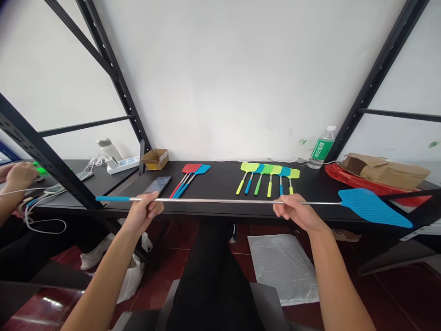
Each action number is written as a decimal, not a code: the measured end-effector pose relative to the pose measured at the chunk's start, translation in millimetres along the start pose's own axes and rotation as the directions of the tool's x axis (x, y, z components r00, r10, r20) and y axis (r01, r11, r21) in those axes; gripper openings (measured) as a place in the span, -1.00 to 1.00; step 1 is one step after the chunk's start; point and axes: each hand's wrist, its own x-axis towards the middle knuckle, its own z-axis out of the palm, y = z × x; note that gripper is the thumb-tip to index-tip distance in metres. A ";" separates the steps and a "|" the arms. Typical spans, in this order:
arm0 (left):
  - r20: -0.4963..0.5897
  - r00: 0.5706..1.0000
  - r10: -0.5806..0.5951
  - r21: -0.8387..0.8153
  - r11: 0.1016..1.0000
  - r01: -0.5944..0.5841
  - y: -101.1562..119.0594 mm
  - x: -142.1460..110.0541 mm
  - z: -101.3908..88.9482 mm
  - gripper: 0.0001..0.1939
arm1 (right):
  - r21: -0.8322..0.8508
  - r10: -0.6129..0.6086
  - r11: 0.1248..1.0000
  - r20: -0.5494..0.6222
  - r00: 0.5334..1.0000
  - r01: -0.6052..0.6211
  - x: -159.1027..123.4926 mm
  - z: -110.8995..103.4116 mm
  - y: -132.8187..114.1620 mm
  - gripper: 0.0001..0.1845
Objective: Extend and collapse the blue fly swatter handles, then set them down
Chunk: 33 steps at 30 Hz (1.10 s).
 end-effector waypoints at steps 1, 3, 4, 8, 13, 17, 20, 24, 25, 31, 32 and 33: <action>0.037 0.999 -0.017 0.024 1.000 0.016 -1.1 -1.5 0.3 -0.44 | 0.011 0.000 1.000 -0.031 1.000 0.000 -0.3 -2.9 1.8 -0.46; 0.106 0.993 -0.056 0.071 0.996 0.049 -3.1 -4.4 2.3 -0.46 | 0.035 -0.005 0.999 -0.094 0.996 0.009 -0.3 -8.5 5.5 -0.47; 0.132 0.988 -0.074 0.089 0.994 0.063 -3.8 -5.7 4.0 -0.46 | 0.048 -0.011 0.999 -0.123 0.992 0.017 0.1 -10.5 7.3 -0.47; 0.201 0.973 -0.110 0.074 0.993 0.097 -2.4 -9.3 13.1 -0.50 | 0.108 -0.036 0.992 -0.208 0.977 0.060 3.8 -10.7 11.2 -0.46; 0.194 0.980 -0.042 -0.021 0.999 0.047 4.8 -10.5 19.7 -0.60 | 0.146 -0.027 0.987 -0.253 0.967 0.065 8.3 -1.4 8.3 -0.46; 0.186 0.983 0.012 -0.118 0.993 0.010 7.6 -11.3 19.7 -0.75 | 0.127 -0.012 0.991 -0.232 0.973 0.043 9.2 3.1 2.7 -0.40; 0.170 0.985 0.003 -0.126 0.992 0.018 7.5 -11.4 20.6 -0.80 | 0.118 0.012 0.993 -0.211 0.977 0.013 9.0 5.9 0.2 -0.34; 0.137 0.990 -0.009 -0.103 0.994 0.023 6.0 -10.9 24.5 -0.68 | 0.135 0.029 0.991 -0.217 0.976 0.001 9.4 9.5 0.9 -0.28; 0.129 0.992 -0.012 -0.098 0.995 0.025 5.4 -10.8 25.6 -0.66 | 0.143 0.027 0.990 -0.221 0.975 0.005 9.8 10.1 1.3 -0.28; 0.079 0.995 -0.063 -0.078 0.995 0.069 1.9 -11.3 31.5 -0.56 | 0.145 0.009 0.989 -0.227 0.974 0.024 11.8 12.4 1.6 -0.30; 0.087 0.994 -0.071 -0.066 0.995 0.077 2.0 -11.9 33.0 -0.53 | 0.147 0.010 0.989 -0.223 0.975 0.024 12.3 13.2 1.3 -0.31; 0.097 0.992 -0.077 -0.051 0.995 0.082 2.4 -12.6 34.8 -0.51 | 0.149 0.012 0.989 -0.218 0.976 0.022 12.7 14.2 1.1 -0.32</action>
